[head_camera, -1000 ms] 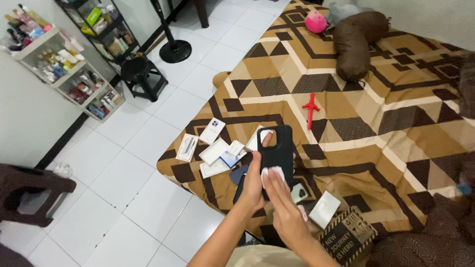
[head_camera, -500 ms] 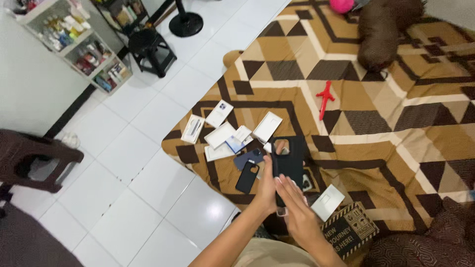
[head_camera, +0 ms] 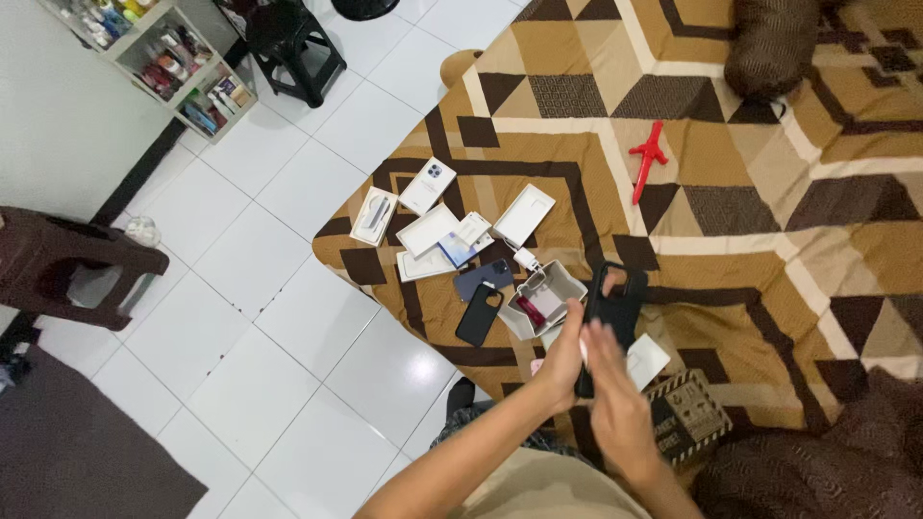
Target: The person wipes a black phone case with a white cloth, then wipes a pink polka-dotted phone case. They pick up a smartphone, remove the pink case, wipe the phone, and then wipe the pink case again before placing it back on the phone.
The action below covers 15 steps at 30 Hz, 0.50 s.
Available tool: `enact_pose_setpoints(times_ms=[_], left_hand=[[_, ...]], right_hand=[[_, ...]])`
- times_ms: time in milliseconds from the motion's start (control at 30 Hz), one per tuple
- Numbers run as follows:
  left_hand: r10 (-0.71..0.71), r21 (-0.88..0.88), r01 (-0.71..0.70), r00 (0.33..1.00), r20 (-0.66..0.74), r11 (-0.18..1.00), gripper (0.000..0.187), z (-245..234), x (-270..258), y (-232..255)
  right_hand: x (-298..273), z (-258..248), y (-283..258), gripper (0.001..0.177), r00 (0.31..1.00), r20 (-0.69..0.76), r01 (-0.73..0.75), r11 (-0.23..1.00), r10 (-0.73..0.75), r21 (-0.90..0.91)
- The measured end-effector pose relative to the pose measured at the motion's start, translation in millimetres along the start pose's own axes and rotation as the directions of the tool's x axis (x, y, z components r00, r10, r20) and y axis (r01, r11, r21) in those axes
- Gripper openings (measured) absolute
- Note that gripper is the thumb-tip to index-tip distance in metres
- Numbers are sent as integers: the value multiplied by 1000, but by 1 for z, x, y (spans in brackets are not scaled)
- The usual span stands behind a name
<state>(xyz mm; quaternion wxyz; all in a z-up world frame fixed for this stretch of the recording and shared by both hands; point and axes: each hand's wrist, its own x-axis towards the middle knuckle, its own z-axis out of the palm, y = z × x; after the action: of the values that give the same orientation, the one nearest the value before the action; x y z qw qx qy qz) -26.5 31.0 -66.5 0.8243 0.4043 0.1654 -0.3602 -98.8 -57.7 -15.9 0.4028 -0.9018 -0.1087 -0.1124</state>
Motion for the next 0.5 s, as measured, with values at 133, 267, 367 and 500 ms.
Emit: enact_pose_setpoints(times_ms=[133,267,367,500], left_hand=[[-36,25,35,998,48,999,98,7,0,5],[-6,-26,7,999,44,1000,94,-5,-3,29],[223,-126,-209,969,108,970,87,-6,-8,46],[316,-31,-315,942,112,949,67,0,-22,59]], right_hand=[[46,-10,16,63,992,-86,83,992,-91,-92],[41,4,3,63,995,-90,49,998,-45,40],[13,9,-8,63,994,-34,111,991,-108,75],[-6,7,-1,61,994,-12,113,992,-113,63]])
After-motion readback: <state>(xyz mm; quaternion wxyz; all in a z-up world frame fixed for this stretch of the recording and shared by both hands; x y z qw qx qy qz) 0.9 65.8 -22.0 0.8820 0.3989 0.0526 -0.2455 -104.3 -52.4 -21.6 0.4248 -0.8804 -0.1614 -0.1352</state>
